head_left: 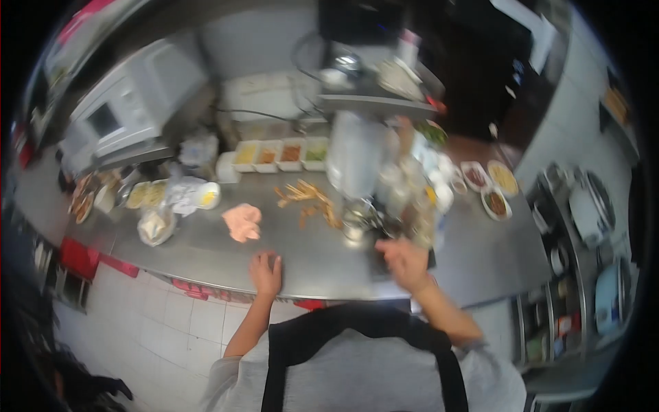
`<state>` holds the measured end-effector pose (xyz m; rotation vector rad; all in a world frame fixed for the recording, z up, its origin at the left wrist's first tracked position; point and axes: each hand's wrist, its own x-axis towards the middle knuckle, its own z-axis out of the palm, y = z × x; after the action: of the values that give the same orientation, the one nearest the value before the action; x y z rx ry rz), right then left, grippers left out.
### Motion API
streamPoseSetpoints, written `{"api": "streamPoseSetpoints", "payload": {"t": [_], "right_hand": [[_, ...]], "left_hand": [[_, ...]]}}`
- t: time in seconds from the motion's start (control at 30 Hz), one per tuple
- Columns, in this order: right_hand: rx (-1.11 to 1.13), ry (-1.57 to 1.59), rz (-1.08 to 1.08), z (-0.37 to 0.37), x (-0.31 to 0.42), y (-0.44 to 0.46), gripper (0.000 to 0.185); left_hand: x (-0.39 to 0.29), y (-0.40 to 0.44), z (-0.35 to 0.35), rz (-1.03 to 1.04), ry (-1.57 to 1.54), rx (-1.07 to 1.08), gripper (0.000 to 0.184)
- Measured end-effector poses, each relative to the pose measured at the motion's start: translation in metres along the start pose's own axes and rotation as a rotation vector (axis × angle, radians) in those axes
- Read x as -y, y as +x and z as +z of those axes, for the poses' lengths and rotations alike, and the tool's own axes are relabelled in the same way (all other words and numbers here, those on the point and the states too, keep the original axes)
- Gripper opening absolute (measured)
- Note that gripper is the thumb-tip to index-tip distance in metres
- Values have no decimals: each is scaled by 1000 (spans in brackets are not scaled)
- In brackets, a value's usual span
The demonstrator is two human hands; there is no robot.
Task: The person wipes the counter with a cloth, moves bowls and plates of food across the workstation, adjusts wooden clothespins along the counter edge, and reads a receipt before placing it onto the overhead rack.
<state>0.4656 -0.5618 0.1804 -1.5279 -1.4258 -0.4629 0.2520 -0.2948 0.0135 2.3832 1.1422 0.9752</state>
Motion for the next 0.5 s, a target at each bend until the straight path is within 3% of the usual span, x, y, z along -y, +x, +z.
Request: {"api": "streamPoseSetpoints", "payload": {"t": [0.23,0.43,0.5], "right_hand": [[-313,-249,304,-136,-106,-30,16],[-63,-466,595,-157,-276,-43,16],[-46,-526,575,-143,-336,-44,19]], "left_hand": [[-74,-24,43,-57,186,53,46],[-106,-39,51,-121,390,101,46],[-108,-36,53,-99,394,99,44]]}}
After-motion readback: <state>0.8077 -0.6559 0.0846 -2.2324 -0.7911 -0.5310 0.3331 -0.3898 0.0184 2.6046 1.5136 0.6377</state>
